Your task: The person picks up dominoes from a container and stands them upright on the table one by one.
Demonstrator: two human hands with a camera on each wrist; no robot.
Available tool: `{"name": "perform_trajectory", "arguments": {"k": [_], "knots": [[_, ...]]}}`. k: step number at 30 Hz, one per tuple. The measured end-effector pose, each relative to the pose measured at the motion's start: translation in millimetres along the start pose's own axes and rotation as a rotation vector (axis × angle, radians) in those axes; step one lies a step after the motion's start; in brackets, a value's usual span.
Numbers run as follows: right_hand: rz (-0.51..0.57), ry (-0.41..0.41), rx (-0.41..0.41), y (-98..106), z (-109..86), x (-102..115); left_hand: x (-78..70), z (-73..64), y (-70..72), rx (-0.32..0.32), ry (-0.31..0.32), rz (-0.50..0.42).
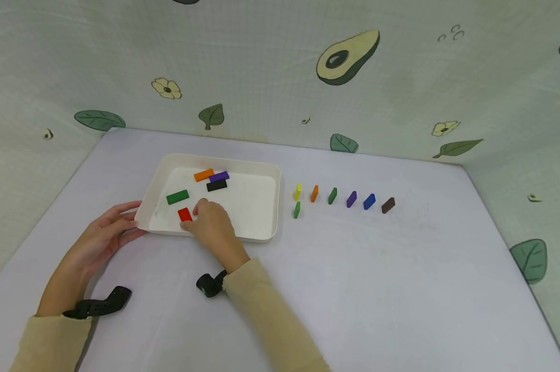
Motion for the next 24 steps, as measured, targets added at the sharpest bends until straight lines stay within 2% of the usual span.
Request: {"name": "perform_trajectory", "arguments": {"k": [7,12,24], "knots": [[-0.022,-0.042,0.032,-2.7,3.2,1.1,0.6,-1.1,0.9,-0.004,0.001,0.005],[-0.065,-0.046,0.045,-3.7,5.0,1.1,0.4,-1.2,0.4,0.001,0.002,0.001],[-0.054,-0.025,0.038,0.7,3.7,0.6,-0.6,-0.1,-0.3,0.001,0.001,-0.002]]}}
Point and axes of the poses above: each hand's wrist, its own z-axis towards the middle knuckle, its own y-axis out of the back of the hand, x = y × z, the point moved 7 cm from there along z, towards the middle knuckle, and after that the axes turned 14 degrees about y, right-handed, at the moved point
